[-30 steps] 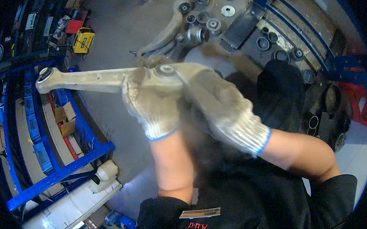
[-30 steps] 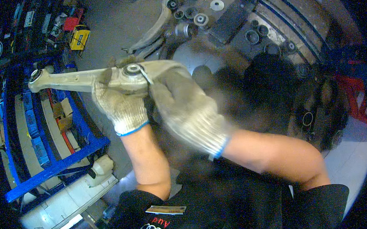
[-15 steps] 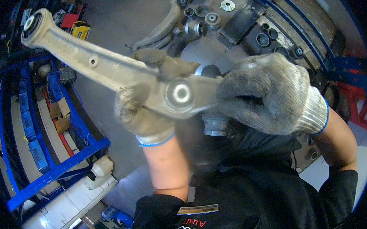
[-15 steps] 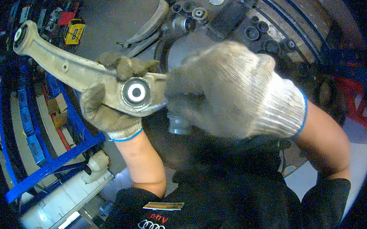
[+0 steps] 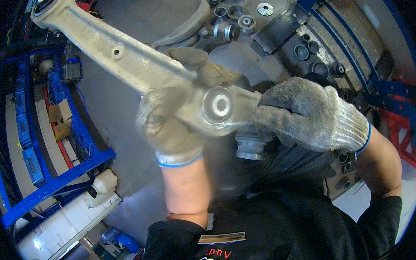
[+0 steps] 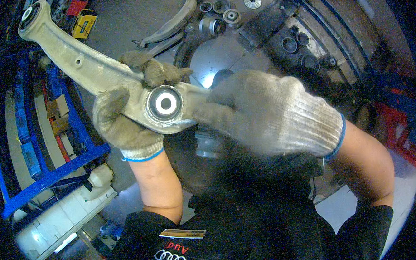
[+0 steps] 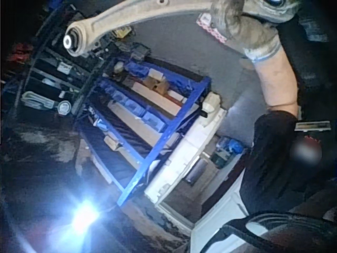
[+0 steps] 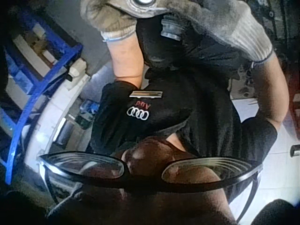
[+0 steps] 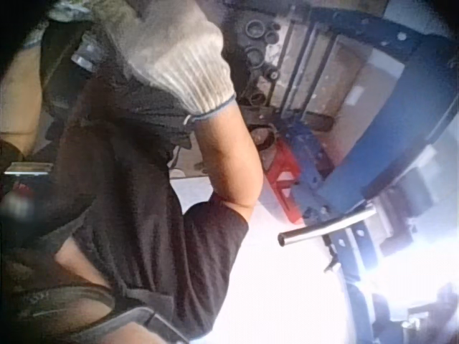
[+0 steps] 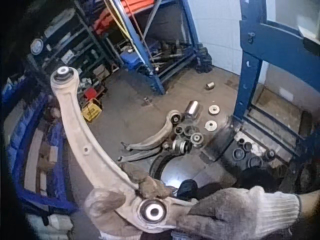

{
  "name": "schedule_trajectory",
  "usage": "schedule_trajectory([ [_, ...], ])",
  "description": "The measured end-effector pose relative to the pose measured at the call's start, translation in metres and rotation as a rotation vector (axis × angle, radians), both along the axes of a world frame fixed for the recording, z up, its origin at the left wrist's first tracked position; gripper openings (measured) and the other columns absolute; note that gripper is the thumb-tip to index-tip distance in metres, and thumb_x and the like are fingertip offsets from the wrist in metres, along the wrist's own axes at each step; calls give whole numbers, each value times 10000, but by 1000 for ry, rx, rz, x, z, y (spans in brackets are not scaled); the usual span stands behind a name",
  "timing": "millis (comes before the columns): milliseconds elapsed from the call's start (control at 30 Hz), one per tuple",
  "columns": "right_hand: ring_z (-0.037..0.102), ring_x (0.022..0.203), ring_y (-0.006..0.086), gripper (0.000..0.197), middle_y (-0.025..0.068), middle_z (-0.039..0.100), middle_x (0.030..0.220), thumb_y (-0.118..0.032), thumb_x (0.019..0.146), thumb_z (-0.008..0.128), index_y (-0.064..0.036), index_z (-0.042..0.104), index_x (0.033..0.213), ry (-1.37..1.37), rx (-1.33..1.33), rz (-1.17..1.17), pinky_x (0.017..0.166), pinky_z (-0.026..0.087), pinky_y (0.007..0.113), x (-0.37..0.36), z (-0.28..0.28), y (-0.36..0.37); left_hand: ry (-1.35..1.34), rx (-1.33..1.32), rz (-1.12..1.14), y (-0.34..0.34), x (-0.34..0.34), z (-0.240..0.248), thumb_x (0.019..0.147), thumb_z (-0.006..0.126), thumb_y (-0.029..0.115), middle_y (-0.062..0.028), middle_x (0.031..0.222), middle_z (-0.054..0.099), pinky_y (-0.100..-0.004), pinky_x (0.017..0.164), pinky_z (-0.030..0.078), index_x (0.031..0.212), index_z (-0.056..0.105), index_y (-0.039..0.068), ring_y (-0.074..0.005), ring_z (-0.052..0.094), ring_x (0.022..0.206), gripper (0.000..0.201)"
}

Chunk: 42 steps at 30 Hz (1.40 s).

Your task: The person uses a hydraulic press to install a cylindrical bushing into a curved metal control arm. After pressing, they remove the part and use a small metal tool to scrape and clean the bushing seating area on the control arm.

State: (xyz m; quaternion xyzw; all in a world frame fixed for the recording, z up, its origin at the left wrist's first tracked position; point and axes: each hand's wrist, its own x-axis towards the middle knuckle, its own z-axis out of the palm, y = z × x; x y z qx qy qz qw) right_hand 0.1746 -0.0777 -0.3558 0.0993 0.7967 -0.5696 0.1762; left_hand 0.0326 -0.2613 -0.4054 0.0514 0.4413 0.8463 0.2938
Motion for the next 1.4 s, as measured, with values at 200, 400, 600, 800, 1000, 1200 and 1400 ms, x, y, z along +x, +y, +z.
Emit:
schedule_trajectory([
  [200, 706, 822, 322, 273, 190, 700, 921, -238, 1003, 573, 13, 674, 1036, 133, 102, -61, 728, 577, 387, 3, -6, -14, 9, -172, 86, 2, 0, -1, 787, 577, 357, -168, 940, 621, -646, 1001, 420, 1195, 530, -1, -395, 622, 984, 545],
  [400, 720, 800, 327, 225, 175, 709, 914, -180, 996, 573, -11, 668, 1111, 168, 119, -264, 705, 585, 375, 12, -16, -52, -12, 1, 81, 5, 3, -3, 881, 587, 331, -209, 1069, 664, -472, 848, 615, 1212, 580, -19, -330, 701, 954, 482],
  [600, 726, 811, 311, 255, 171, 718, 938, -173, 992, 577, -19, 650, 1183, 72, 145, -192, 707, 589, 374, 14, -18, -53, -171, -38, 113, 4, 2, 7, 781, 591, 312, -164, 981, 615, -586, 979, 463, 1201, 530, -4, -392, 608, 1018, 529],
  [800, 722, 845, 303, 240, 177, 717, 1021, -145, 942, 605, 1, 681, 1116, 605, 510, 174, 754, 599, 357, 9, -17, 3, 17, -85, -89, 9, -2, 7, 720, 606, 342, -184, 968, 615, -627, 974, 461, 1205, 527, -6, -420, 633, 935, 602],
  [1000, 704, 815, 351, 241, 194, 704, 981, -174, 961, 606, -26, 664, 1143, 421, 8, -109, 709, 587, 377, 12, -27, -25, -49, -58, -77, 7, 0, 8, 729, 603, 346, -177, 942, 631, -645, 988, 448, 1181, 528, -12, -414, 640, 959, 581],
  [1200, 690, 736, 310, 205, 125, 689, 873, -116, 845, 691, -50, 664, 1037, 302, 367, -283, 620, 566, 370, 25, -31, -71, -96, 25, -63, 5, 7, 7, 746, 607, 302, -175, 943, 633, -629, 981, 457, 1191, 534, -16, -404, 629, 966, 551],
  [1400, 684, 690, 323, 112, 102, 687, 850, -185, 913, 623, -109, 662, 985, 146, 468, -289, 583, 550, 392, 27, -25, -84, -154, 86, -29, -2, 0, 0, 889, 537, 348, -237, 1190, 624, -570, 920, 558, 1272, 546, -28, -379, 665, 1048, 537],
])
